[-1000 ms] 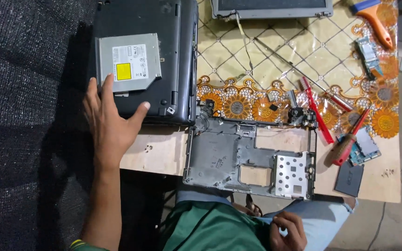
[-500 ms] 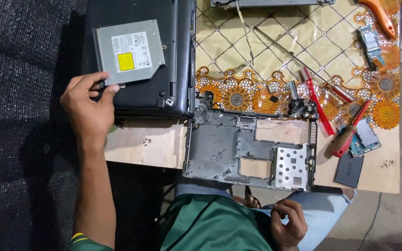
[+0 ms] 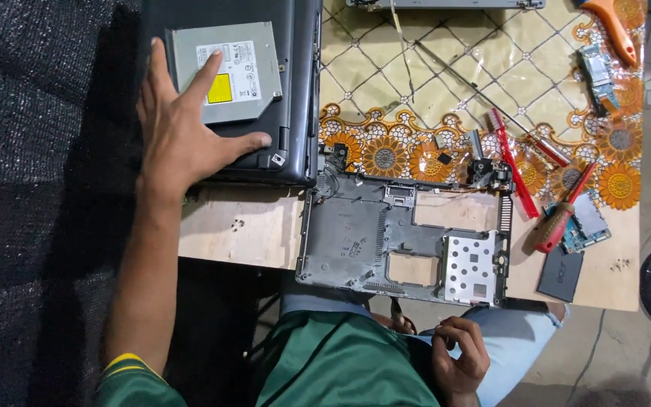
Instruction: The person removes a hard drive from a disassembled laptop chassis and places it on the table. They then pick up the laptop motherboard, flip it over, and connect a ribbon cable to the board before placing it back into the chassis.
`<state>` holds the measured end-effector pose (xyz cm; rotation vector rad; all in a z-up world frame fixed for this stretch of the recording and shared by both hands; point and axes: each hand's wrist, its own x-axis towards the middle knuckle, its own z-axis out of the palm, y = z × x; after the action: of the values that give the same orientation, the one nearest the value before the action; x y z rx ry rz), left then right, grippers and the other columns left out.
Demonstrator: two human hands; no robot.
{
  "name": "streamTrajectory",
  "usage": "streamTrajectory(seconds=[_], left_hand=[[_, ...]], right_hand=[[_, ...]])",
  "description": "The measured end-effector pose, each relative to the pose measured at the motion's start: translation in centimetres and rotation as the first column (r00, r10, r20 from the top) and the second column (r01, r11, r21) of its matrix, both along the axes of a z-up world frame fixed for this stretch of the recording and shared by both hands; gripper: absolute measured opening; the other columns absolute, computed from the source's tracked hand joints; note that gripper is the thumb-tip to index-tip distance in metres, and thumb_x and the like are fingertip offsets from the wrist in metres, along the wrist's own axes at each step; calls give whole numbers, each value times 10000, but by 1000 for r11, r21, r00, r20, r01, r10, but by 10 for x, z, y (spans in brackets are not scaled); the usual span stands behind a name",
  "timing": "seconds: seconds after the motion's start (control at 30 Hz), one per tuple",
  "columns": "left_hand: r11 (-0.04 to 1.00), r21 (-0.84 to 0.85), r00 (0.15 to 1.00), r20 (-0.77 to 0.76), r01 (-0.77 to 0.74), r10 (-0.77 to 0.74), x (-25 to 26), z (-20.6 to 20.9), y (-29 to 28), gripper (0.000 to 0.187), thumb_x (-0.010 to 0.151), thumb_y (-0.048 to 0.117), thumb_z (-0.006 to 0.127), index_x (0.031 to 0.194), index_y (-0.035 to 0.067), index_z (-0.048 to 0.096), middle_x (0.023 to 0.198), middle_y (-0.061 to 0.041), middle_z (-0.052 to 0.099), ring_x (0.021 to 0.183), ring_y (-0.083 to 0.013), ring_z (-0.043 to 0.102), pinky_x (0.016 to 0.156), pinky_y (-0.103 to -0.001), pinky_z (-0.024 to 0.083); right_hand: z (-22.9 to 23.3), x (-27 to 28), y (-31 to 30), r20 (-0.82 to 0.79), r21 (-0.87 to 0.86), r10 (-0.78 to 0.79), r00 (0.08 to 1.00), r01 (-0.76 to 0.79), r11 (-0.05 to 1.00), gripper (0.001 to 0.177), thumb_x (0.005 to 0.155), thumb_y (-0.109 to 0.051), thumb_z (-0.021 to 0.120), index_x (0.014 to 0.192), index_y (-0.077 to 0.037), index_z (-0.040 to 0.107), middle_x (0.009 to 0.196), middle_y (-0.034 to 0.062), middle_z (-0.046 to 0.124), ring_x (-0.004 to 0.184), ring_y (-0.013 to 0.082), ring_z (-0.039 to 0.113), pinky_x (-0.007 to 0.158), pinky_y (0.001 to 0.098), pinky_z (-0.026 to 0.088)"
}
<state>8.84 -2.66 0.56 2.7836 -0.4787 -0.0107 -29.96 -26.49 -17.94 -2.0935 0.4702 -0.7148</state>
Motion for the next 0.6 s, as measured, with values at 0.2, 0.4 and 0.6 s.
streamTrajectory(seconds=[0.2, 0.4, 0.6], left_hand=[[971, 113, 947, -270, 211, -174, 34, 24, -12, 1279, 508, 503, 880, 1564, 305, 187, 1586, -126, -119, 1438, -309, -162, 1137, -632, -36], [933, 158, 892, -380, 322, -244, 61, 25, -9, 1349, 490, 466, 879, 1553, 271, 72, 1629, -73, -20, 1476, -267, -111, 1108, -610, -71], [924, 139, 903, -304, 357, -304, 74, 22, -3, 1373, 446, 496, 887, 1554, 215, 126, 1547, -127, 182, 1427, -298, 104, 1058, -616, 140]], right_hand=[[-2, -1, -1, -36, -27, 0, 999, 0, 1000, 118, 781, 96, 627, 748, -16, 617, 801, 132, 609, 605, 173, 516, 502, 249, 423], [1, 1, -1, -37, -7, 14, 999, -14, 1000, 103, 797, 91, 627, 746, 2, 623, 798, 141, 616, 636, 187, 551, 509, 251, 436], [-5, -2, -2, -45, 31, 5, 999, -4, 1000, 94, 792, 76, 624, 743, -5, 625, 806, 141, 612, 616, 192, 533, 512, 267, 424]])
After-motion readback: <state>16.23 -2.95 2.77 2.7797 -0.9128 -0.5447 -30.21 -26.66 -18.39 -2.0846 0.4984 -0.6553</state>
